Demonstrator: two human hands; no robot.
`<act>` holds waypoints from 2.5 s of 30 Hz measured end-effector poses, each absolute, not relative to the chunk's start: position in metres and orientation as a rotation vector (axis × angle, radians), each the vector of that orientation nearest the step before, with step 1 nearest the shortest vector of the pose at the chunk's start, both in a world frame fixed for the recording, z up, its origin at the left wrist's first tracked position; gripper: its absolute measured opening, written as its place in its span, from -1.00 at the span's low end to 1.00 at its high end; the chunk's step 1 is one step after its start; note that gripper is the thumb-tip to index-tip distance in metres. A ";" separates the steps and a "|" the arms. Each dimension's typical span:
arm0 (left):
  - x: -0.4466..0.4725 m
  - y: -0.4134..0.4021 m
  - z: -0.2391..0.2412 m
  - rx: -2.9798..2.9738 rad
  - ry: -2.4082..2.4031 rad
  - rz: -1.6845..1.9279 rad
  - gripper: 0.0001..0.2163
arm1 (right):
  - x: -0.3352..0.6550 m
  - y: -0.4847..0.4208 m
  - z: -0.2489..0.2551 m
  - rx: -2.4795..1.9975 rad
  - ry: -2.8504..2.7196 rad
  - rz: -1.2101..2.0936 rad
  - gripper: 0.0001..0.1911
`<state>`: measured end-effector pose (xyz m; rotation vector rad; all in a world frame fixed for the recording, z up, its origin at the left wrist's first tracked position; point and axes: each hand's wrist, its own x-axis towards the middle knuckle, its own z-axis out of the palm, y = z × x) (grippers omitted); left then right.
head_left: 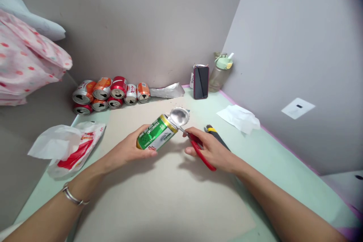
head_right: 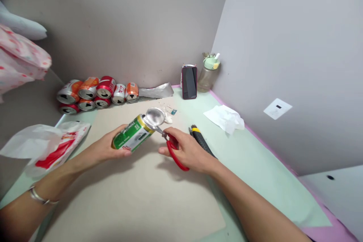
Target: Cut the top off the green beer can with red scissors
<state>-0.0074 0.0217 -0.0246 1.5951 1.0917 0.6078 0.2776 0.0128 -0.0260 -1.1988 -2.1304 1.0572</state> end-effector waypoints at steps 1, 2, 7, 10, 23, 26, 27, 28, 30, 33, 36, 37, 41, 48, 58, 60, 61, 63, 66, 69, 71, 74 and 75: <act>-0.006 0.021 -0.025 1.588 1.084 0.583 -0.43 | 0.278 0.013 -0.026 -1.183 -2.134 1.067 -0.65; -0.006 0.020 -0.026 1.584 1.080 0.571 -0.43 | 0.278 0.012 -0.026 -1.171 -2.140 1.074 -0.64; -0.004 0.021 -0.031 1.576 1.043 0.587 -0.42 | 0.280 0.012 -0.026 -1.142 -2.151 1.058 -0.58; -0.004 0.022 -0.032 1.564 1.041 0.620 -0.43 | 0.281 0.012 -0.025 -1.164 -2.148 1.039 -0.59; -0.003 0.021 -0.031 1.568 1.046 0.574 -0.41 | 0.278 0.010 -0.025 -1.193 -2.175 1.035 -0.57; -0.003 0.021 -0.030 1.563 1.054 0.587 -0.39 | 0.277 0.010 -0.025 -1.189 -2.162 1.021 -0.58; -0.003 0.021 -0.030 1.563 1.058 0.590 -0.39 | 0.277 0.010 -0.025 -1.189 -2.156 1.021 -0.59; -0.002 0.021 -0.029 1.563 1.064 0.592 -0.39 | 0.276 0.010 -0.025 -1.184 -2.150 1.025 -0.59; -0.001 0.020 -0.028 1.561 1.078 0.596 -0.40 | 0.276 0.010 -0.025 -1.165 -2.139 1.046 -0.59; 0.001 0.019 -0.025 1.556 1.091 0.593 -0.38 | 0.277 0.010 -0.026 -1.144 -2.140 1.075 -0.60; 0.003 0.017 -0.024 1.559 1.092 0.573 -0.38 | 0.277 0.010 -0.026 -1.140 -2.157 1.070 -0.59; 0.004 0.016 -0.024 1.560 1.094 0.570 -0.39 | 0.277 0.010 -0.026 -1.140 -2.160 1.066 -0.59; 0.004 0.017 -0.026 1.562 1.086 0.561 -0.41 | 0.276 0.009 -0.023 -1.164 -2.158 1.065 -0.61; 0.001 0.018 -0.025 1.567 1.136 0.548 -0.39 | 0.273 0.007 -0.024 -1.162 -2.003 1.213 -0.68; -0.001 0.019 -0.025 1.586 1.139 0.541 -0.38 | 0.273 0.007 -0.024 -1.142 -1.974 1.235 -0.63; -0.002 0.019 -0.024 1.602 1.127 0.526 -0.38 | 0.276 0.008 -0.023 -1.141 -2.019 1.194 -0.61; -0.002 0.018 -0.023 1.608 1.125 0.519 -0.38 | 0.277 0.008 -0.023 -1.137 -2.047 1.167 -0.61; -0.002 0.017 -0.022 1.622 1.127 0.510 -0.37 | 0.281 0.010 -0.020 -1.114 -2.090 1.141 -0.63; -0.002 0.016 -0.020 1.623 1.112 0.506 -0.39 | 0.285 0.013 -0.017 -1.051 -2.067 1.259 -0.65; -0.003 0.017 -0.021 1.623 1.075 0.496 -0.40 | 0.285 0.014 -0.016 -1.025 -1.988 1.423 -0.60; -0.004 0.018 -0.022 1.637 1.068 0.497 -0.41 | 0.284 0.014 -0.017 -1.037 -1.979 1.430 -0.58; -0.006 0.020 -0.023 1.638 1.107 0.537 -0.39 | 0.280 0.013 -0.020 -1.120 -2.040 1.258 -0.57; -0.006 0.021 -0.024 1.632 1.129 0.563 -0.38 | 0.279 0.013 -0.021 -1.158 -2.071 1.178 -0.58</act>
